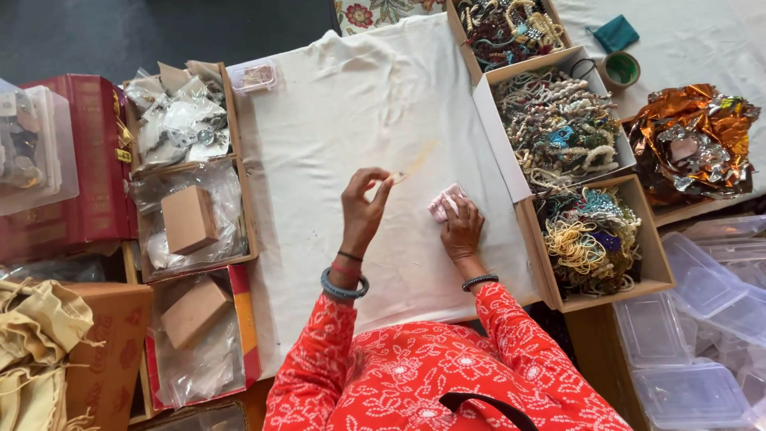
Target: The person wipes a white cloth on a table, then picks up a gold-colored bracelet and places it into a small plastic bag. They then place the bagged bracelet into a small beige pouch and finally put the pouch into a clear plastic container.
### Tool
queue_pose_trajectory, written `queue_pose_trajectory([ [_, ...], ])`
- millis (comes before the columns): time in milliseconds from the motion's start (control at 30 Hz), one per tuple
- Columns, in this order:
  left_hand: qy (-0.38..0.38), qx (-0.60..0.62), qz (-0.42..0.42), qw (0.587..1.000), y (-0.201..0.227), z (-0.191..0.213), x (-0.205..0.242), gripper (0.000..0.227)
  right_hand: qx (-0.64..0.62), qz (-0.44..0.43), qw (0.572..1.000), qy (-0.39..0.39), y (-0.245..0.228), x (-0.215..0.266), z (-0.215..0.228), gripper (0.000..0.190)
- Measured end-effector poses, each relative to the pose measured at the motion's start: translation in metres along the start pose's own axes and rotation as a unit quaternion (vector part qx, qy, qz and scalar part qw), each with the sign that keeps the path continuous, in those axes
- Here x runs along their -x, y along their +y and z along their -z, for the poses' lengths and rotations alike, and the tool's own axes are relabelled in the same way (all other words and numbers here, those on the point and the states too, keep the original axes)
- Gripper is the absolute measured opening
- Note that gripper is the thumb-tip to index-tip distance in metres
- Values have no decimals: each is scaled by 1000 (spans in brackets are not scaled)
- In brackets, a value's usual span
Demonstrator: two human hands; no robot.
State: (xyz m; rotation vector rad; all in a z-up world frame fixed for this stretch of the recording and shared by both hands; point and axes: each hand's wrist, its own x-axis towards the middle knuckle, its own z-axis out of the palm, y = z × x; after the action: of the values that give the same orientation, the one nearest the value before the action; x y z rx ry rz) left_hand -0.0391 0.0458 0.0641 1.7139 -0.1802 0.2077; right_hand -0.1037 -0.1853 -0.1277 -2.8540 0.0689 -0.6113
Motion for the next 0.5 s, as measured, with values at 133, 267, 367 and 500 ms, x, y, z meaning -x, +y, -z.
queue_pose_trajectory([
  [133,26,-109,3,994,-92,25,60,15,-5,4,1000,-7,1,-1,3,56],
  [267,12,-329,114,937,-158,45,130,27,-18,4,1000,-18,1,2,4,58],
  [367,3,-376,76,924,-150,44,151,51,-38,-17,999,-24,0,-3,5,55],
  [500,-63,-429,8,901,-151,38,153,61,-127,-44,991,-13,-19,-11,-13,47],
])
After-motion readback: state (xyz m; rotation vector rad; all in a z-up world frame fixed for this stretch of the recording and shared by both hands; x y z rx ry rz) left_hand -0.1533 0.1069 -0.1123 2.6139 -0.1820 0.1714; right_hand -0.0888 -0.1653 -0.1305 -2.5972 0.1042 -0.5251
